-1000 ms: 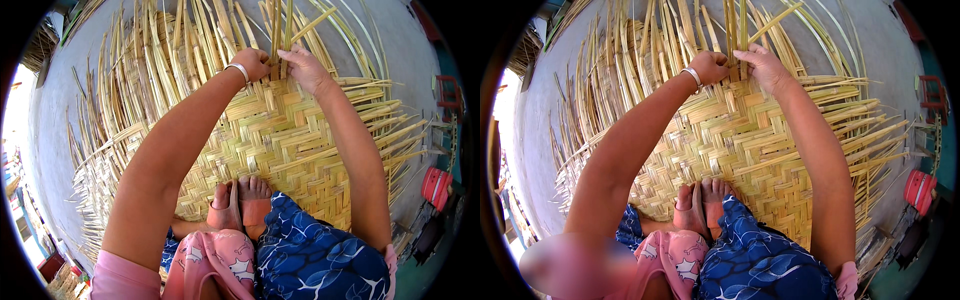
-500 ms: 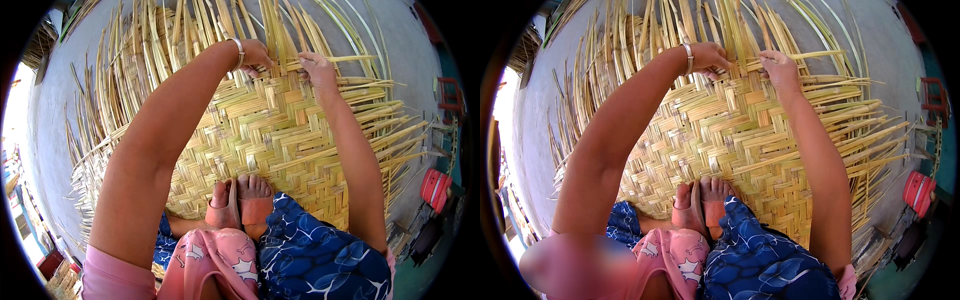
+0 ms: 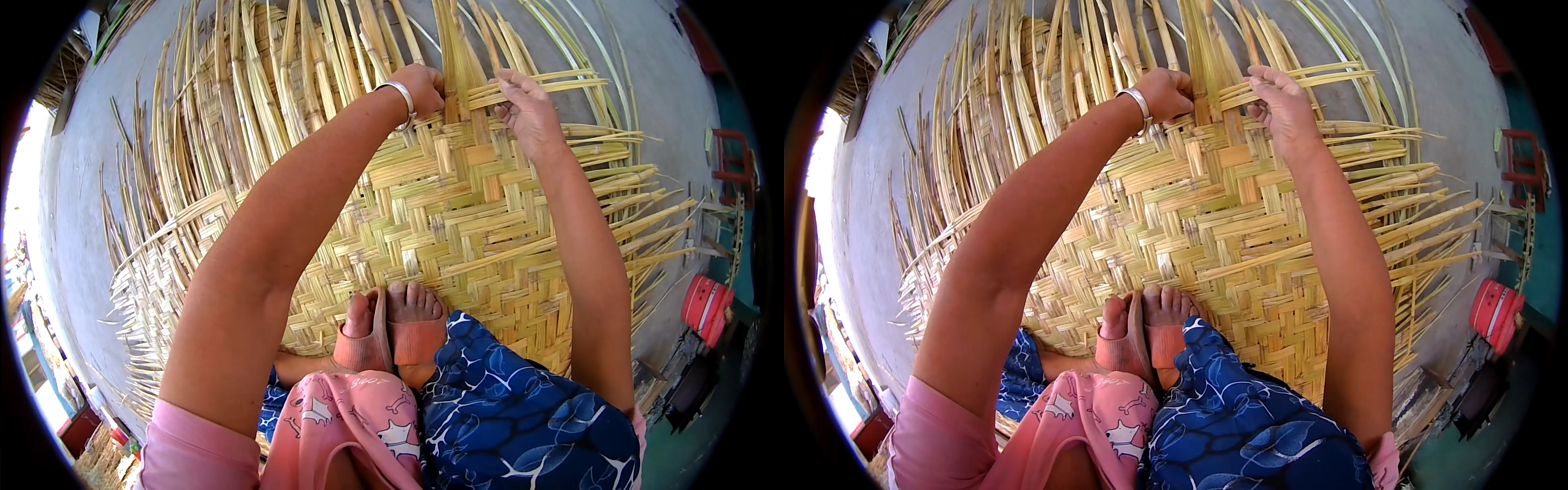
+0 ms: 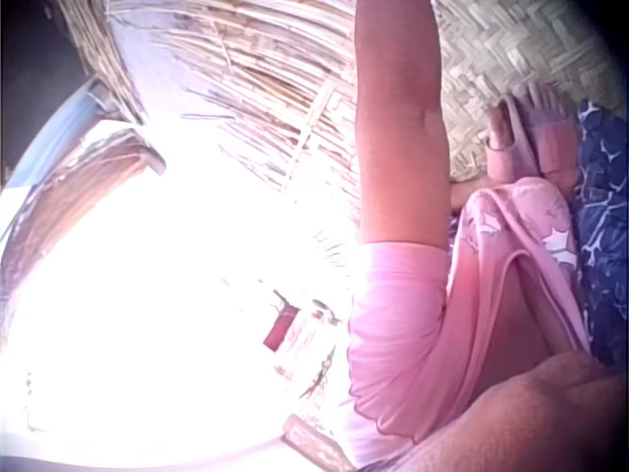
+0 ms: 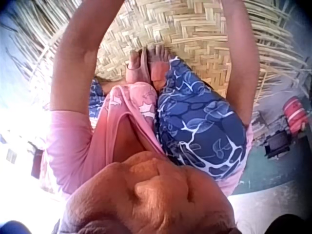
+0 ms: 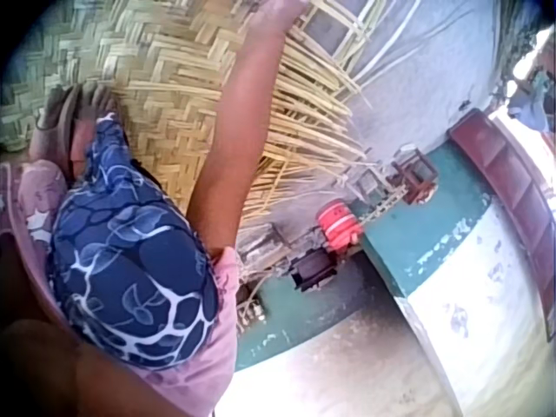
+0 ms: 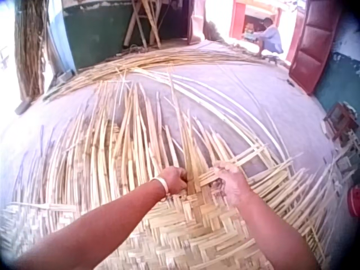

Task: The person sits on the floor and weaves a large flat mat using dried palm leaves. They interlace the leaves by hand, pulling and tucking them into the existing weave to expand the mat's surface.

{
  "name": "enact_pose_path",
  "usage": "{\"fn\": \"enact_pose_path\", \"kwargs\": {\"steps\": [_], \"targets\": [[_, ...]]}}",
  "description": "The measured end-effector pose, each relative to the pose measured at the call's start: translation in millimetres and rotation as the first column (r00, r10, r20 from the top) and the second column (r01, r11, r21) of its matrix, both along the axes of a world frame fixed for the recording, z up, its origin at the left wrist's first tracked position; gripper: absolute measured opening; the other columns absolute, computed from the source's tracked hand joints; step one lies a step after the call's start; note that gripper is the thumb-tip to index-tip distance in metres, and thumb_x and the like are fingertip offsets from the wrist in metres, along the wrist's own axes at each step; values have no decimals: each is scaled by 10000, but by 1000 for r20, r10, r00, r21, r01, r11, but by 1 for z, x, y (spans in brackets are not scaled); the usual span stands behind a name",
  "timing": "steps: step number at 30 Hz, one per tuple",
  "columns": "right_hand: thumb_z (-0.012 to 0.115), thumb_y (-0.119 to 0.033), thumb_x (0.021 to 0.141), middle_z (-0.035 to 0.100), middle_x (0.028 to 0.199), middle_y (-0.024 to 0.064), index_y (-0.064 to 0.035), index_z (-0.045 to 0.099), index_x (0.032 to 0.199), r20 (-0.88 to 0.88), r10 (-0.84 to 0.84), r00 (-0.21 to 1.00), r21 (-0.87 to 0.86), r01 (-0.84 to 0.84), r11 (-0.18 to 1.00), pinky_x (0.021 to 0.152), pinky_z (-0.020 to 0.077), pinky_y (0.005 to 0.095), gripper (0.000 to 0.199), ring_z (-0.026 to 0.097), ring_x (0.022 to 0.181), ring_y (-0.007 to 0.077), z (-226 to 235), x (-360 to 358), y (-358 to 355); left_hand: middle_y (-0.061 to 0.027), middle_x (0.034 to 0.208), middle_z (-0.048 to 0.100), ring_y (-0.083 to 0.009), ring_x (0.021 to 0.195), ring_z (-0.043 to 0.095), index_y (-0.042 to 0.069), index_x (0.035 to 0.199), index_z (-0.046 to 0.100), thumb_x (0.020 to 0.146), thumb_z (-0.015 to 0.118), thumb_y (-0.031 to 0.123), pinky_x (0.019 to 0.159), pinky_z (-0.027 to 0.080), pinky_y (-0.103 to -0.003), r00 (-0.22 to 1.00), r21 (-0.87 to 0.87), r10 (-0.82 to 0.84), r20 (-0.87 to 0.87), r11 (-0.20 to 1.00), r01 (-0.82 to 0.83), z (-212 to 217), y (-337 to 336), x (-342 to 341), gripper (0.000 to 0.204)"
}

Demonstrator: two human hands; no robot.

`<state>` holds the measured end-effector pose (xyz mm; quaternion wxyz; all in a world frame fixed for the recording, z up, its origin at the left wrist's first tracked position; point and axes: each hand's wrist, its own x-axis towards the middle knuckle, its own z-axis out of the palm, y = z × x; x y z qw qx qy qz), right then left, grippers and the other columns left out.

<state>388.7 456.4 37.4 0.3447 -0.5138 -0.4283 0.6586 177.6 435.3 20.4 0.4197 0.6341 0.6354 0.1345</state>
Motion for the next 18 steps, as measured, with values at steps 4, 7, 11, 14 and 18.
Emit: {"fn": "enact_pose_path", "kwargs": {"steps": [4, 7, 11, 14, 18], "targets": [[571, -96, 864, 626, 926, 8, -53, 620, 1069, 244, -52, 969, 105, 27, 994, 643, 480, 227, 215, 547, 719, 77, -13, -2, -4, -123, 895, 681, -194, 747, 668, -6, 1022, 639, 804, 589, 74, 684, 561, -300, 984, 72, 108, 141, 990, -119, -13, -11, -2, 237], [577, -93, 856, 632, 853, 6, -52, 655, 1001, 377, -112, 919, 206, 34, 978, 592, 477, 228, 170, 552, 649, 79, -30, 0, -9, -141, 954, 672, -255, 829, 659, -14, 1118, 586, 841, 540, 40, 771, 548, -336, 923, 339, 336, 189, 860, -382, -18, -42, 8, 286], [590, -109, 849, 639, 809, 11, -69, 673, 973, 473, -131, 871, 239, 16, 971, 566, 477, 234, 155, 563, 610, 84, -28, -3, -12, -127, 1099, 625, -285, 1035, 586, 18, 1199, 538, 855, 514, 35, 936, 453, -389, 938, 636, 335, -89, 744, -205, -29, -84, 21, 345], [598, -109, 840, 639, 801, 12, -82, 674, 977, 479, -123, 869, 279, -18, 960, 559, 471, 233, 158, 561, 604, 83, -37, 2, -6, -91, 1242, 544, -243, 1188, 477, 41, 1212, 532, 841, 515, 80, 999, 364, -394, 907, 639, 230, -352, 767, 53, -27, -107, 29, 374], [604, -124, 839, 647, 793, 26, -80, 675, 971, 506, -143, 850, 317, -29, 948, 577, 479, 251, 157, 572, 608, 100, -33, -2, -11, -74, 1306, 492, -221, 1254, 406, 48, 1238, 512, 837, 512, 130, 1038, 293, -395, 889, 598, 173, -424, 791, 131, -30, -111, 26, 410]]}}
